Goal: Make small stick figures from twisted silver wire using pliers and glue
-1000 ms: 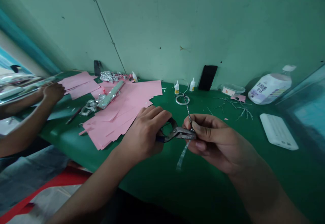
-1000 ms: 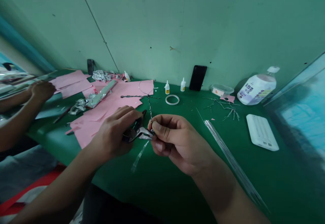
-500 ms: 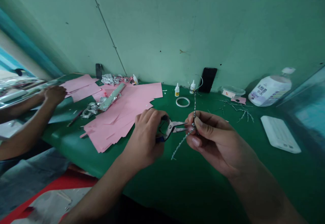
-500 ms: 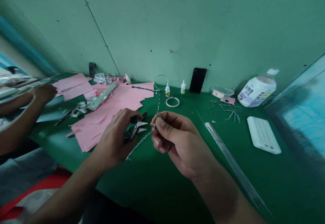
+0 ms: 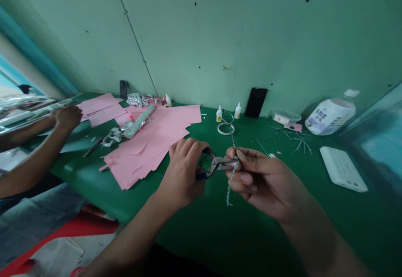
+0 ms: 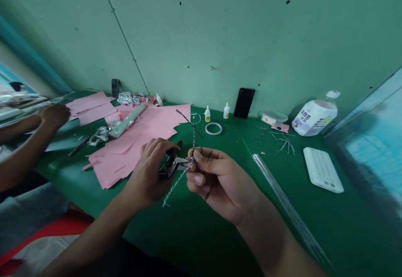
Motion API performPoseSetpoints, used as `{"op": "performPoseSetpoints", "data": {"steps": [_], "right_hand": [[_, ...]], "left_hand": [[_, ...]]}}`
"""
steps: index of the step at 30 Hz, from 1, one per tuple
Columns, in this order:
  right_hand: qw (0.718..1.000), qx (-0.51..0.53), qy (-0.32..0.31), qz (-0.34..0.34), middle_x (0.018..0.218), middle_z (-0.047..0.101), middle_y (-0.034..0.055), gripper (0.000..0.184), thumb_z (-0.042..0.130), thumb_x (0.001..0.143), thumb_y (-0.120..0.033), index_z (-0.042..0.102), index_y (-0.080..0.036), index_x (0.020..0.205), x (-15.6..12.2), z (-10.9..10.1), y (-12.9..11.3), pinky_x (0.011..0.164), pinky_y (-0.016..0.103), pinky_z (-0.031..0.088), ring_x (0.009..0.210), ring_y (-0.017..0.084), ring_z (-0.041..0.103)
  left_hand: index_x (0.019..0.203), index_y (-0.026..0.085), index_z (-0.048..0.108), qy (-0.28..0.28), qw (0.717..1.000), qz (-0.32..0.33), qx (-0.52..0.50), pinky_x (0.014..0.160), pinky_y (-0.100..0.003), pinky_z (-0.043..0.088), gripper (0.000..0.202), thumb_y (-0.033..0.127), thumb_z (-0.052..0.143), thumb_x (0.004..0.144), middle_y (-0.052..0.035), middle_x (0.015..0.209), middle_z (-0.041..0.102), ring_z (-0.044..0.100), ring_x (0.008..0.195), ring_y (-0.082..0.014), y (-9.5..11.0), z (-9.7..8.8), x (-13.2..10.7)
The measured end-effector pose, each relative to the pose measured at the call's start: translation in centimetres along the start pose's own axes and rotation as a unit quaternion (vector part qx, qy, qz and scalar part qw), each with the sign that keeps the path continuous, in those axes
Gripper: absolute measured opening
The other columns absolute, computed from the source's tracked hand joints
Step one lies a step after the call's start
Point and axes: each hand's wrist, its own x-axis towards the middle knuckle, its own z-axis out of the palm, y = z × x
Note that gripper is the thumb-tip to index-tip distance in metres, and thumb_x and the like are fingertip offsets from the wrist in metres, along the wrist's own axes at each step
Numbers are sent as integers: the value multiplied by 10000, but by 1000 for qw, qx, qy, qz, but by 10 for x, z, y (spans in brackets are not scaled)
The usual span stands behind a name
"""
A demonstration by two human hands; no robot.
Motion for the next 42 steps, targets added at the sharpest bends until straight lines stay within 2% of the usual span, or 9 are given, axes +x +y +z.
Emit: {"op": "performPoseSetpoints", "data": {"steps": [11, 16, 23, 29, 34, 42], "right_hand": [[1000, -22, -5, -17, 570, 507, -33, 105, 756, 741, -169, 664, -132, 776, 2, 3, 4, 450, 148, 321, 489, 40, 402], [998, -37, 11, -52, 610, 505, -32, 127, 779, 727, -197, 664, -149, 752, 3, 3, 8, 474, 165, 343, 524, 52, 413], [989, -59, -2, -137, 763, 520, -24, 113, 736, 795, -254, 655, -177, 787, 7, 2, 20, 526, 178, 389, 564, 45, 432], [971, -74, 46, -223, 743, 477, -36, 118, 729, 805, -279, 643, -206, 772, 13, 7, 32, 518, 177, 385, 581, 59, 431], [956, -94, 69, -269, 763, 467, -37, 128, 696, 830, -266, 619, -214, 743, 13, 10, 37, 530, 180, 403, 588, 63, 432], [957, -82, 96, -262, 793, 489, -29, 143, 739, 783, -267, 612, -214, 745, 12, 11, 39, 535, 188, 425, 590, 67, 429]], "left_hand": [[1074, 228, 452, 17, 1000, -19, 2, 785, -438, 357, 522, 2, 514, 608, -58, 955, 549, 488, 906, -248, 5, 5, 0], [1058, 233, 452, 21, 999, -35, -7, 767, -431, 361, 512, 6, 514, 604, -60, 962, 559, 498, 900, -251, 7, 7, -2], [1063, 228, 438, 29, 998, -53, -24, 786, -440, 384, 476, 32, 514, 636, -85, 1005, 558, 508, 938, -271, 14, 11, -4], [1097, 216, 427, 63, 995, -76, -19, 809, -462, 384, 442, 53, 519, 696, -95, 1023, 556, 501, 967, -280, 20, 20, -6], [1093, 226, 427, 61, 994, -87, -21, 813, -469, 378, 450, 38, 526, 696, -83, 1005, 552, 499, 968, -276, 20, 26, -8], [1039, 224, 423, 70, 994, -86, -20, 773, -456, 368, 388, 47, 533, 712, -72, 950, 544, 500, 910, -259, 21, 27, -8]]}}
